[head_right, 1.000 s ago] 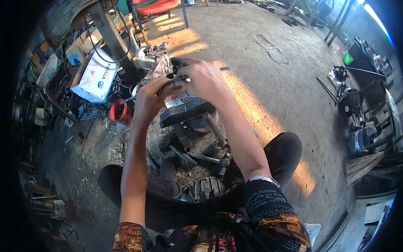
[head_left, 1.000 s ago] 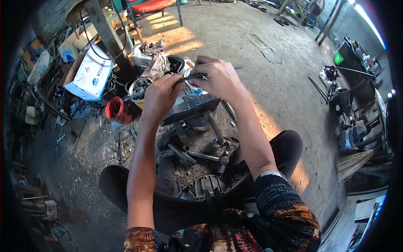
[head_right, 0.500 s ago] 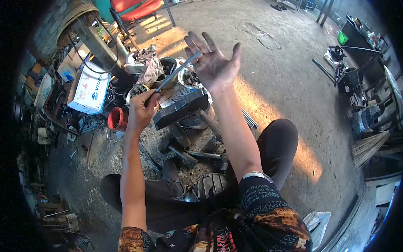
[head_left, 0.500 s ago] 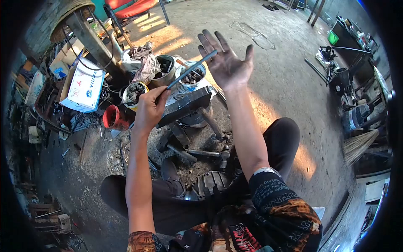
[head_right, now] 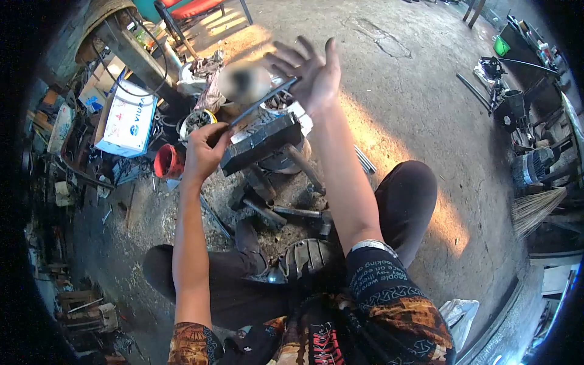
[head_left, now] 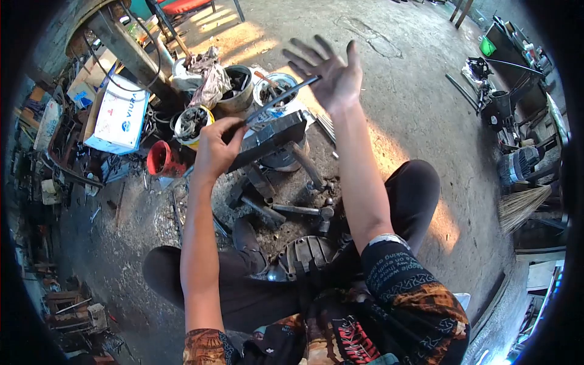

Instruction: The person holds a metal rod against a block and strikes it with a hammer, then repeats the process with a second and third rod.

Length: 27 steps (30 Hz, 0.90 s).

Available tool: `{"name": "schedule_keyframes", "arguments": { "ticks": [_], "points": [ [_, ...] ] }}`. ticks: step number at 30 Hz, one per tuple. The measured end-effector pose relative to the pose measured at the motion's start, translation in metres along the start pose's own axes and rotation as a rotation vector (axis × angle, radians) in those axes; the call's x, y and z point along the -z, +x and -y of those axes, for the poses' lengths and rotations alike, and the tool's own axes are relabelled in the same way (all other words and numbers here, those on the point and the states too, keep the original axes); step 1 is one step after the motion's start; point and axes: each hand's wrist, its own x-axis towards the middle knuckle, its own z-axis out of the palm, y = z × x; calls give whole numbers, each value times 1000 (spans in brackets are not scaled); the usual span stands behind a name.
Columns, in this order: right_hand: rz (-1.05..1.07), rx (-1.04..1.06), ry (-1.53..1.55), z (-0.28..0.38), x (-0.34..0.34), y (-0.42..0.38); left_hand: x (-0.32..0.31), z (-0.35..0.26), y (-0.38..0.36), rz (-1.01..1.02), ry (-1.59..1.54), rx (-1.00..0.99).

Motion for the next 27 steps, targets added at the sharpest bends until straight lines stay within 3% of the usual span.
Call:
{"name": "schedule_keyframes", "arguments": {
  "ticks": [2,4,5,7,8,9,10,12,14,19,22,25,27],
  "points": [
    [-221,85,-211,-9,43,21,-1,13,-4,-21,93,-35],
    [-629,177,-393,-34,115,33,-6,26,-9,-36,187,-54],
    [-810,188,-343,-60,169,34,-10,35,-13,-38,186,-38],
    [-1165,20,-191,-114,261,10,-19,51,-19,-70,215,-15],
    [-1360,-129,-225,-136,277,-11,-22,55,-22,-71,217,-8],
    [-1421,-415,-333,-181,358,-23,-25,58,-25,-76,179,20],
    [-1353,-651,-552,-198,355,-50,-25,60,-28,-80,142,48],
    [-1032,-813,-490,-210,328,-103,-25,56,-33,-55,132,89],
    [-1015,-857,-503,-243,363,-114,-27,57,-36,-56,190,52],
    [-802,-1153,-647,-262,374,-130,-36,67,-51,-50,203,50],
    [-962,-1005,-207,-262,367,-134,-43,70,-60,-55,245,85],
    [-898,-1054,-80,-267,374,-153,-46,72,-64,-25,177,167],
    [-819,-1133,235,-283,385,-177,-48,73,-67,-4,206,150]
  ]
}}
